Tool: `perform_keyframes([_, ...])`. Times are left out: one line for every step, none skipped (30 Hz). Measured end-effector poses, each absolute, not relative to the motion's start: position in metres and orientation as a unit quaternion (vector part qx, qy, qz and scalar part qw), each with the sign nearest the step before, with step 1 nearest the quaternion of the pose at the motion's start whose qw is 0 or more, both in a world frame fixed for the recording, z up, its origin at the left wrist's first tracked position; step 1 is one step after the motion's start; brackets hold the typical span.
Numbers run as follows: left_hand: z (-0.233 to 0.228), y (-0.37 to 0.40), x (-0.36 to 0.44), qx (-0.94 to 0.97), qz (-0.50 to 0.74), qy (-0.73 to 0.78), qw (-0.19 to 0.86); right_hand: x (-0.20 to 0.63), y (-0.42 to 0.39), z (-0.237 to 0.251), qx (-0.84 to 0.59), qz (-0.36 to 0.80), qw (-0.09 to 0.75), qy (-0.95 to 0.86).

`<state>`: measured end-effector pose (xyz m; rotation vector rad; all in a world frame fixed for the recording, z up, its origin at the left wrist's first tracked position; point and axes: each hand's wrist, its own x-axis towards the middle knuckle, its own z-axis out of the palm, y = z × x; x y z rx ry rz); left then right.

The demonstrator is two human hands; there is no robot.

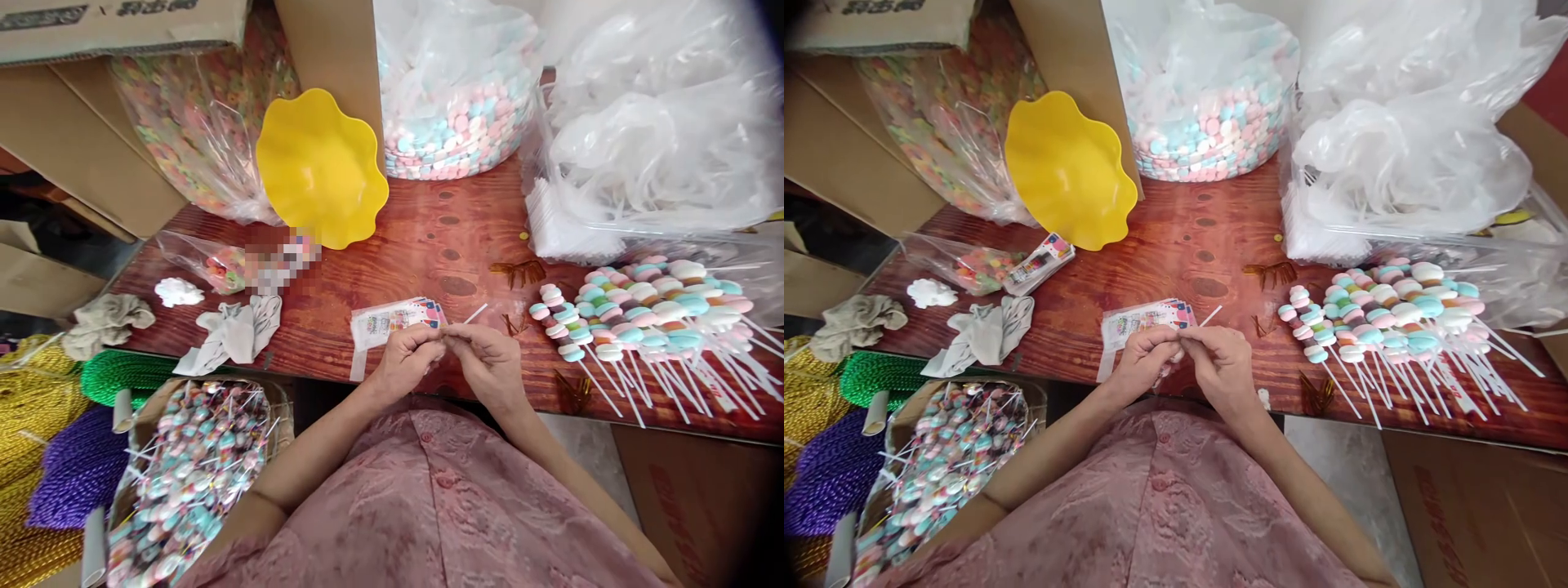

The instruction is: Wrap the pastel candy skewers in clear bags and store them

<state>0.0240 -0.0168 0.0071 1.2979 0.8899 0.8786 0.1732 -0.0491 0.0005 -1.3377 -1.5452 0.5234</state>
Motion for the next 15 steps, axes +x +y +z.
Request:
perform_keyframes([0.007,-0.0184,0.0227,0.55,0.379,0.386,0.636,0.1726,-0.0487,-0.0018,-0.552,0.23,0.505,-0.622])
perform_keyframes([0.0067,-0.0199,0.022,0.529,0.378,0.386,0.654,0.1721,-0.0484,-0.0035,-0.554,0.238,0.513,-0.611])
perform_keyframes([0.0065,-0.021,0.0219,0.503,0.382,0.388,0.672,0.1716,-0.0482,-0.0045,-0.554,0.245,0.518,-0.604])
perform_keyframes([0.0064,-0.0217,0.0223,0.472,0.385,0.39,0.69,0.171,-0.0481,-0.0047,-0.553,0.251,0.52,-0.601])
perform_keyframes([0.0065,-0.022,0.0228,0.437,0.387,0.395,0.709,0.1705,-0.0482,-0.0045,-0.55,0.257,0.52,-0.6])
perform_keyframes([0.007,-0.022,0.0233,0.401,0.384,0.401,0.728,0.17,-0.0485,-0.0039,-0.547,0.261,0.518,-0.603])
perform_keyframes([0.0078,-0.0216,0.0236,0.369,0.377,0.408,0.745,0.1694,-0.0489,-0.0033,-0.543,0.262,0.516,-0.608])
perform_keyframes([0.0088,-0.021,0.0237,0.344,0.369,0.414,0.758,0.1688,-0.0496,-0.0028,-0.541,0.257,0.515,-0.613])
perform_keyframes([0.0099,-0.0202,0.0235,0.324,0.363,0.42,0.766,0.168,-0.0504,-0.0025,-0.542,0.245,0.516,-0.616])
perform_keyframes([0.0109,-0.0195,0.0233,0.31,0.361,0.422,0.771,0.1672,-0.0514,-0.0025,-0.545,0.226,0.52,-0.618])
perform_keyframes([0.0117,-0.0189,0.0229,0.3,0.364,0.422,0.774,0.1663,-0.0523,-0.0027,-0.549,0.202,0.525,-0.618])
perform_keyframes([0.0122,-0.0185,0.0225,0.293,0.37,0.421,0.775,0.1655,-0.0532,-0.0031,-0.554,0.178,0.53,-0.617])
perform_keyframes([0.0125,-0.0183,0.0222,0.29,0.375,0.42,0.774,0.1648,-0.0538,-0.0035,-0.56,0.162,0.533,-0.613])
perform_keyframes([0.0125,-0.0183,0.0219,0.291,0.378,0.419,0.773,0.1644,-0.0541,-0.0038,-0.565,0.165,0.537,-0.604])
perform_keyframes([0.0124,-0.0183,0.0216,0.299,0.379,0.418,0.77,0.1644,-0.054,-0.004,-0.568,0.196,0.54,-0.59])
